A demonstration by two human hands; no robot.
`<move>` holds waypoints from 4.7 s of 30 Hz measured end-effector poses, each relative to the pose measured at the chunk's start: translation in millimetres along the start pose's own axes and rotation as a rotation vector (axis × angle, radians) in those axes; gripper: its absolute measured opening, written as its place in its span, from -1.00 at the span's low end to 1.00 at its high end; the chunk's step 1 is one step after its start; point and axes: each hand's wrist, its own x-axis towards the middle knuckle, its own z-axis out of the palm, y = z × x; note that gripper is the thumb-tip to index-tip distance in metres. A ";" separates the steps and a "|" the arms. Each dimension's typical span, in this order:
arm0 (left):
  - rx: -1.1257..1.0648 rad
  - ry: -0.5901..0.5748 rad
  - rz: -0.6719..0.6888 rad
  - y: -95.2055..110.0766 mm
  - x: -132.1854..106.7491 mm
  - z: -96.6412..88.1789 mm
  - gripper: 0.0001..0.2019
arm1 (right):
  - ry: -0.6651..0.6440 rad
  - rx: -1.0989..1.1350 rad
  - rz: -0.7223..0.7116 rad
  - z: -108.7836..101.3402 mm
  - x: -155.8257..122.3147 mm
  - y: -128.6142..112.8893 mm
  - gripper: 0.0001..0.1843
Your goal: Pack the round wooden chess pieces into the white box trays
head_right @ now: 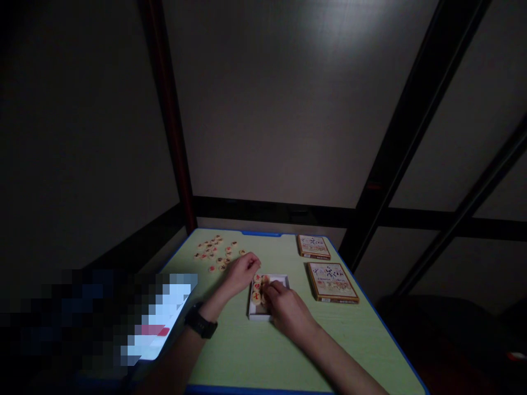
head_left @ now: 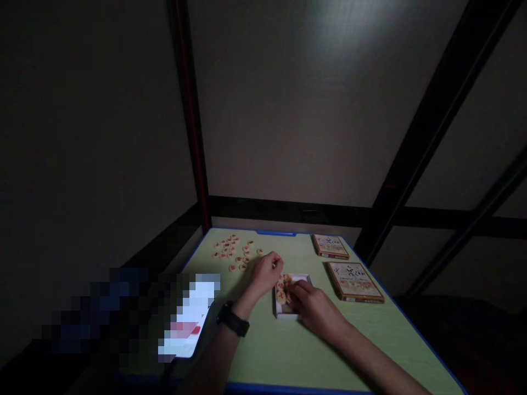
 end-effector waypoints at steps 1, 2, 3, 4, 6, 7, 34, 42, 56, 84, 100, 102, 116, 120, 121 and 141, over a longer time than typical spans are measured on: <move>0.011 -0.004 0.000 -0.2 -0.2 -0.3 -0.86 | 0.008 0.018 0.000 0.2 -0.2 0.6 -0.66; 0.022 -0.008 -0.004 -0.4 -0.2 -0.6 -0.86 | 0.017 0.037 0.000 -0.1 -0.5 1.3 -0.66; 0.034 -0.011 -0.009 -0.7 -0.1 -0.8 -0.85 | 0.027 0.059 0.001 -0.8 -1.0 2.4 -0.66; 0.043 -0.011 -0.014 -1.0 0.0 -0.9 -0.85 | 0.039 0.083 0.003 -2.0 -1.4 3.8 -0.64; 0.055 -0.005 -0.016 -1.5 0.2 -1.0 -0.84 | 0.070 0.131 0.007 -5.0 -2.0 7.5 -0.63; 0.058 -0.002 -0.014 -1.7 0.2 -1.0 -0.84 | 0.086 0.155 0.011 -6.5 -2.0 9.4 -0.63; 0.221 -0.107 -0.013 -0.2 -0.9 -2.5 -0.82 | -0.118 0.001 0.098 -16.5 4.3 -0.7 -0.67; 0.273 -0.123 -0.041 1.2 -1.8 -3.0 -0.82 | -0.131 0.019 0.132 -13.5 6.0 -0.2 -0.77; 0.272 -0.141 -0.033 -0.9 -1.4 -1.1 -0.82 | -0.105 0.072 0.107 -7.3 7.3 3.3 -0.64; 0.274 -0.148 -0.037 1.7 -1.0 -2.5 -0.82 | -0.126 0.188 0.060 -15.4 13.4 5.1 -0.58; 0.292 -0.147 -0.021 -2.5 -0.9 -0.7 -0.82 | -0.151 0.119 0.052 -16.4 8.7 5.1 -0.59; 0.291 -0.147 -0.025 -1.9 -1.2 -0.8 -0.82 | -0.144 0.109 0.043 -16.2 8.4 4.7 -0.58; 0.292 -0.146 -0.031 -0.4 -2.0 -1.5 -0.82 | -0.142 0.155 0.037 -19.5 8.2 3.9 -0.54; 0.308 -0.155 -0.024 -1.2 -1.8 -1.9 -0.82 | -0.136 0.255 0.048 -30.0 8.3 7.5 -0.55; 0.315 -0.157 -0.020 -1.6 -1.7 -1.8 -0.82 | -0.121 0.272 0.054 -32.9 8.9 10.1 -0.58; 0.783 0.037 -0.155 -13.1 7.3 -52.2 -0.74 | 0.220 0.157 0.032 4.2 32.6 42.0 -0.69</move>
